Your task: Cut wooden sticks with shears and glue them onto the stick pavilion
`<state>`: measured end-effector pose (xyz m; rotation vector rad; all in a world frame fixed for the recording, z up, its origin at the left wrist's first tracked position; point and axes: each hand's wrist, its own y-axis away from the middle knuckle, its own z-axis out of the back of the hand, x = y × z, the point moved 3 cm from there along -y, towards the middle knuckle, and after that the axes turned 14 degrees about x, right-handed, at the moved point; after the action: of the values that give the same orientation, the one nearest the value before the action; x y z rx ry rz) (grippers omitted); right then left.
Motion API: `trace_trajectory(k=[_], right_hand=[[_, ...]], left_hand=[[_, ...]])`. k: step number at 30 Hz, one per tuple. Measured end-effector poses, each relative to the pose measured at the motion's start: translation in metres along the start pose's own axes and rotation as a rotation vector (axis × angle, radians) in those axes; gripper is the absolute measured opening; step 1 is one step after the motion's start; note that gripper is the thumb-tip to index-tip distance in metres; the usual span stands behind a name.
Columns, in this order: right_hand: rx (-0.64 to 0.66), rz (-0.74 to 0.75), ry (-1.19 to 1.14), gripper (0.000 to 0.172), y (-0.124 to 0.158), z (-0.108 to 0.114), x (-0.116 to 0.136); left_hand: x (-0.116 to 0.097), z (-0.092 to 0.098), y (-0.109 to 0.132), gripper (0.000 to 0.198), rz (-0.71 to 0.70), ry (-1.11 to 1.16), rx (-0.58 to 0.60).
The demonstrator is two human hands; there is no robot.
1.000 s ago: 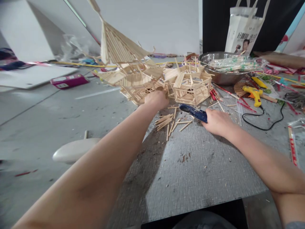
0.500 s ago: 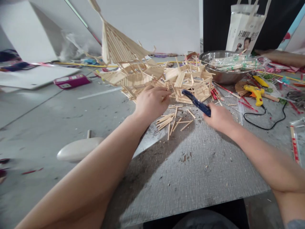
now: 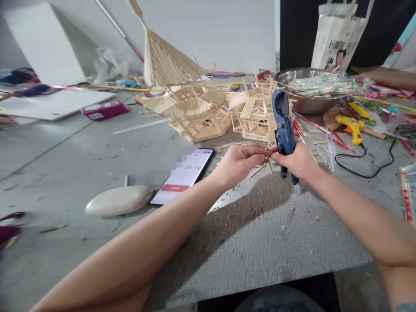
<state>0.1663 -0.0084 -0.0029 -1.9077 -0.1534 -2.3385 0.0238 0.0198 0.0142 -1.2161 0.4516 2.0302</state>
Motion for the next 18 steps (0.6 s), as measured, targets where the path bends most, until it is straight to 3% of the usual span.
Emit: trace_trajectory(k=[5, 8, 13, 15, 18], right_hand=[[0.085, -0.134, -0.083, 0.018, 0.0, -0.007, -0.005], [0.091, -0.136, -0.14, 0.022, -0.001, -0.009, -0.006], [0.047, -0.138, -0.16, 0.028, -0.004, -0.006, -0.008], [0.013, -0.134, -0.208, 0.033, -0.005, -0.003, -0.009], [-0.02, -0.145, -0.256, 0.035, -0.007, 0.001, -0.011]], left_hand=[[0.002, -0.003, 0.001, 0.022, -0.023, 0.035, -0.031], [-0.002, -0.005, 0.002, 0.023, -0.071, -0.018, -0.025], [-0.008, 0.003, 0.005, 0.032, -0.153, -0.27, -0.049], [-0.005, 0.008, 0.003, 0.035, -0.07, -0.505, -0.021], [0.01, 0.011, 0.001, 0.029, 0.222, -0.87, 0.173]])
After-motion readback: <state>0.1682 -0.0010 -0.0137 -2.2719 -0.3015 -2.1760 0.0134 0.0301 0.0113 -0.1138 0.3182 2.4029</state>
